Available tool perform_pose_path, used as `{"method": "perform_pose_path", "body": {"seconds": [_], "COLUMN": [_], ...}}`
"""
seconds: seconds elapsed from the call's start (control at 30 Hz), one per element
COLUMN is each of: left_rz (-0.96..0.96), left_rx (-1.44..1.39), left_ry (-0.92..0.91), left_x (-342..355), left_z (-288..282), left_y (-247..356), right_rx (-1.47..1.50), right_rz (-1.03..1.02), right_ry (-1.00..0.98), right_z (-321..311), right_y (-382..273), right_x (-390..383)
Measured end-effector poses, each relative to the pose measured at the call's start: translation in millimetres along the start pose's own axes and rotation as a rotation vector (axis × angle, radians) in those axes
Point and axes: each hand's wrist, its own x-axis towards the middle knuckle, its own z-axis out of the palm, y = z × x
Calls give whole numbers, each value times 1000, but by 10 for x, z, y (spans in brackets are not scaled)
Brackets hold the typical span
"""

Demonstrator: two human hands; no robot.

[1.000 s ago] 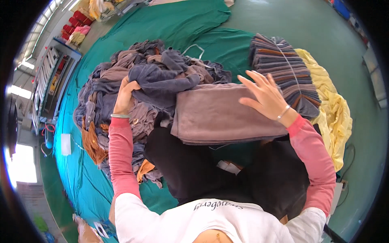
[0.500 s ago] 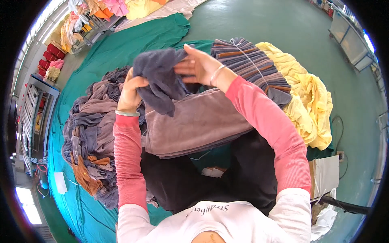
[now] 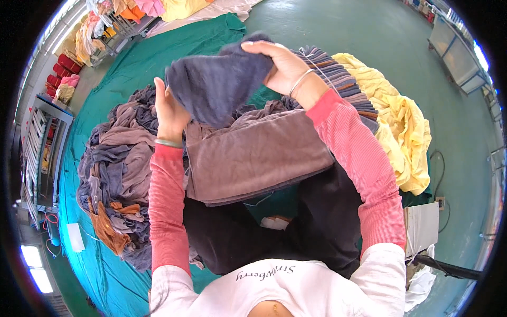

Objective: The person picks up clothing items from a pile on the floor, shakes each item out to flatten it, and places it onto a growing stack of folded garments.

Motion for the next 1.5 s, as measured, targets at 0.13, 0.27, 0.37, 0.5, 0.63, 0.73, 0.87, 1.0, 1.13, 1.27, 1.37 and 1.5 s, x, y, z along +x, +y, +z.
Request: {"method": "perform_pose_path", "body": {"seconds": [0.13, 0.27, 0.37, 0.5, 0.63, 0.73, 0.87, 1.0, 1.13, 1.27, 1.37, 1.5], "left_rz": [129, 471, 483, 102, 12, 81, 264, 363, 437, 577, 617, 670], "left_rx": [234, 1189, 1382, 773, 256, 244, 536, 690, 661, 700, 925, 812], "left_ry": [308, 373, 528, 522, 446, 279, 286, 336, 274, 202, 295, -1], "left_x": [68, 50, 29, -22, -41, -48, -45, 15, -10, -322, -802, -1654], "left_z": [-187, -186, -333, -376, -167, -211, -162, -196, 13, 420, 833, 815], "left_y": [-1, 17, 159, 258, 246, 312, 303, 265, 310, 410, 302, 128], "right_rx": [-20, -12, 8, 32, 31, 16, 77, -209, -418, -312, -526, -579], "right_rz": [-130, -361, -375, -356, -278, -309, -242, -497, -631, -665, -684, -606], "right_ry": [-4, 144, 203, 351, 368, 333, 420, 551, 577, 247, 239, 15], "right_z": [-276, -506, -579, -715, -1109, -1249, -1172, -1390, -1214, -1148, -857, -1071], "right_y": [6, 4, -20, -111, -283, -321, -341, -285, -401, -703, -790, -646], "right_x": [97, 48, 32, -4, -66, -144, -224, -194, -315, -723, -1378, -2117]}}
